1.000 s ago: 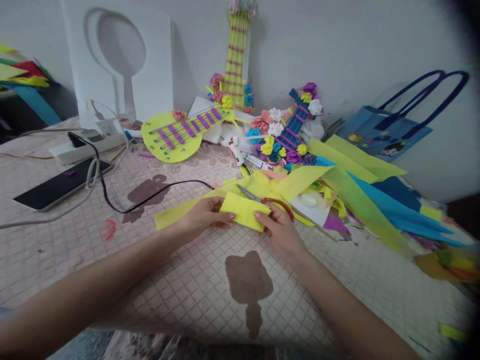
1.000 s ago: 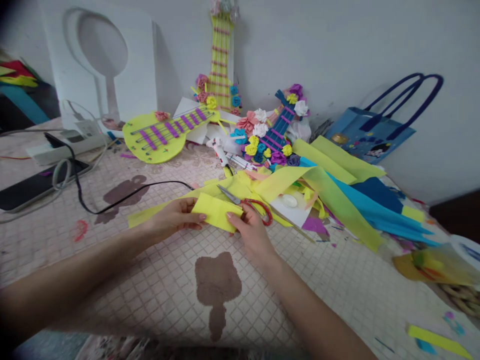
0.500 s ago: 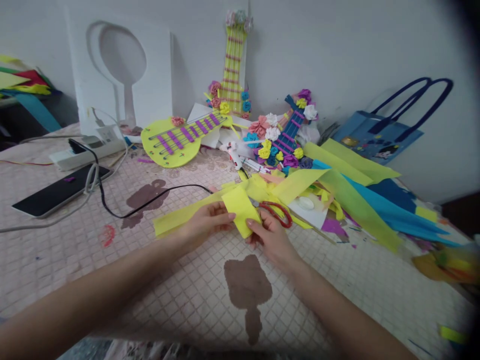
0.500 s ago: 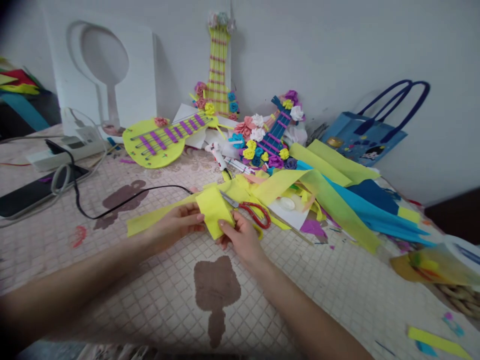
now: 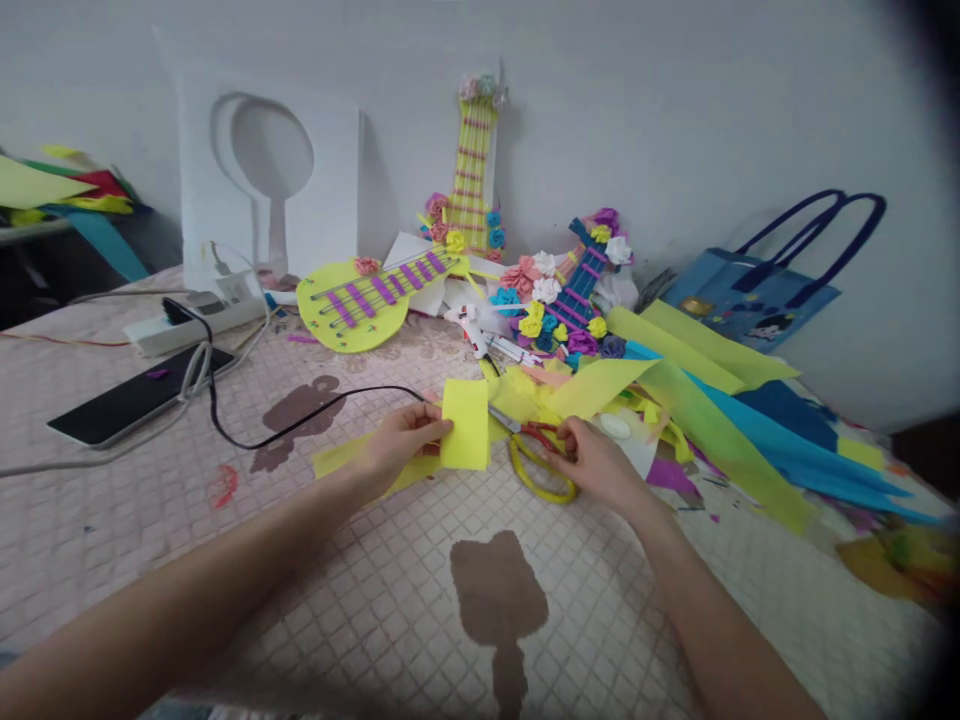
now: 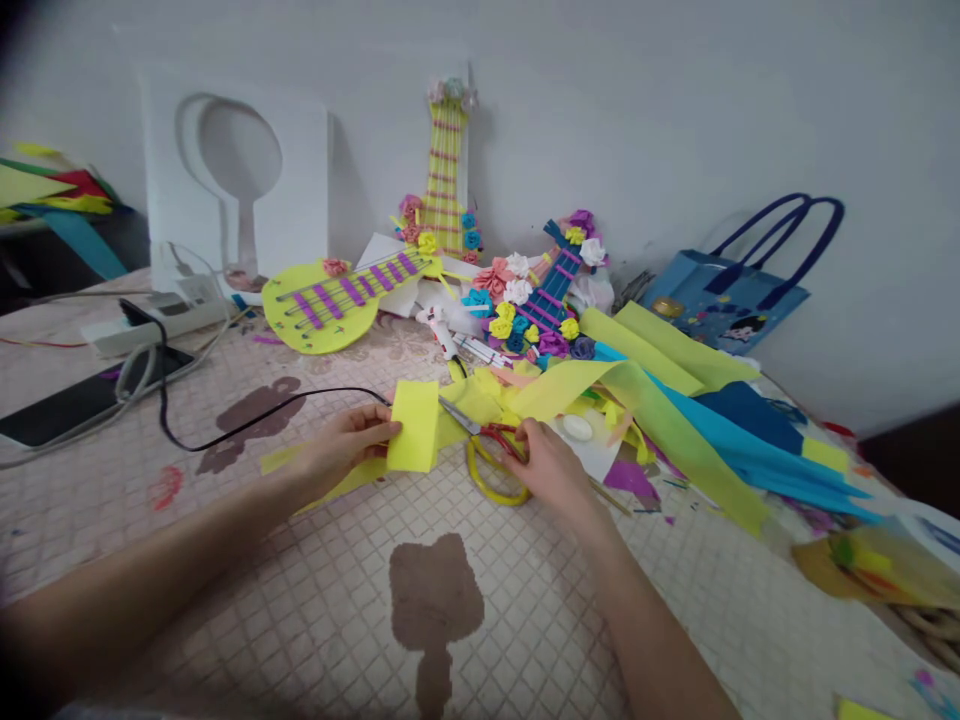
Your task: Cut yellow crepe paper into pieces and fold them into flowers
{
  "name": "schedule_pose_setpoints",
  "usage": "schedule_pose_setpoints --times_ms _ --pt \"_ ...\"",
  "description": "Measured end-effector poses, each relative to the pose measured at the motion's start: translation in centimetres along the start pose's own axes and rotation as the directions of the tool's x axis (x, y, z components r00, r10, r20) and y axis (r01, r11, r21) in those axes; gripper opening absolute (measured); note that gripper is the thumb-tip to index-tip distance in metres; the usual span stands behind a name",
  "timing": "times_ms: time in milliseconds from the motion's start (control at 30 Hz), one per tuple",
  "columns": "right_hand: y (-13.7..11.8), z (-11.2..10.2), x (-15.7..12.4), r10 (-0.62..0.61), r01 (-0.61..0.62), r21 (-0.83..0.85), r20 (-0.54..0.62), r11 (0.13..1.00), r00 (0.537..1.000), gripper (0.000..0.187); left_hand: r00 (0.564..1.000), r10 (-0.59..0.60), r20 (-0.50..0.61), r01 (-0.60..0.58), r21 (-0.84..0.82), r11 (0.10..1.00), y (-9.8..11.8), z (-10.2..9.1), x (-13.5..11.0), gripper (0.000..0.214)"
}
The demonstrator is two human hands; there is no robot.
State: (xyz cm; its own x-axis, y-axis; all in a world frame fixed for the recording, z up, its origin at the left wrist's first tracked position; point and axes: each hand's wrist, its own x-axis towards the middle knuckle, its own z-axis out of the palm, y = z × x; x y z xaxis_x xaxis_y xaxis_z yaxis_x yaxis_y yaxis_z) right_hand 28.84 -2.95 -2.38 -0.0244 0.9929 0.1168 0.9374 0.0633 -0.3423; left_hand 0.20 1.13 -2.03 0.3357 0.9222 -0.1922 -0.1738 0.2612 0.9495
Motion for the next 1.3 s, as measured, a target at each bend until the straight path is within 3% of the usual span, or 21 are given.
schedule_pose_setpoints --times_ms 233,567,733,833,900,967,1033,1067,1233,1300 --pt "-1.7 -0.1 -0.4 -0.017 0.029 -0.135 0.091 0.99 0.996 0.041 1.0 0.022 0.009 -0.022 -0.021 1.0 -0.2 -0.4 0.5 0.025" --pt "-3.0 0.3 -1.0 -0.03 0.054 -0.271 0.091 0.961 0.995 0.02 0.997 0.012 -0.071 -0.024 -0.173 0.985 0.5 -1.6 1.9 0.015" --pt "-2.5 0.0 -0.9 0.017 -0.005 -0.162 0.075 0.987 0.997 0.017 0.996 0.025 -0.085 -0.041 -0.193 0.98 0.4 -2.2 2.7 0.011" --pt "-1.9 0.1 -0.5 0.013 -0.019 0.096 0.064 0.995 0.998 0.019 0.996 0.029 -0.088 -0.047 -0.203 0.978 0.4 -2.3 2.8 0.01" --pt "-2.0 0.4 -0.4 -0.026 0.001 0.418 0.052 0.909 0.998 0.023 0.995 0.035 -0.092 -0.054 -0.212 0.976 0.4 -2.3 2.8 0.009" --pt "-2.7 0.9 -0.5 -0.078 0.015 0.708 0.057 0.706 0.995 0.031 0.995 0.044 -0.093 -0.064 -0.22 0.973 0.4 -2.3 2.7 0.008" --pt "-3.9 1.3 -0.9 -0.148 -0.028 0.867 0.117 0.497 0.982 0.038 0.995 0.053 -0.089 -0.072 -0.228 0.971 0.4 -2.3 2.6 0.008" --pt "-4.6 1.5 -1.2 -0.182 -0.078 0.92 0.158 0.385 0.97 0.045 0.995 0.056 -0.085 -0.074 -0.231 0.97 0.4 -2.3 2.6 0.008" --pt "-6.8 2.7 -2.8 -0.287 -0.132 0.955 0.21 0.267 0.935 0.049 0.994 0.079 -0.08 -0.097 -0.253 0.963 0.6 -2.3 2.5 0.009" --pt "-7.0 3.4 -3.2 -0.365 -0.204 0.969 0.241 0.137 0.899 0.047 0.994 0.079 -0.079 -0.097 -0.267 0.959 0.8 -2.2 2.5 0.007"
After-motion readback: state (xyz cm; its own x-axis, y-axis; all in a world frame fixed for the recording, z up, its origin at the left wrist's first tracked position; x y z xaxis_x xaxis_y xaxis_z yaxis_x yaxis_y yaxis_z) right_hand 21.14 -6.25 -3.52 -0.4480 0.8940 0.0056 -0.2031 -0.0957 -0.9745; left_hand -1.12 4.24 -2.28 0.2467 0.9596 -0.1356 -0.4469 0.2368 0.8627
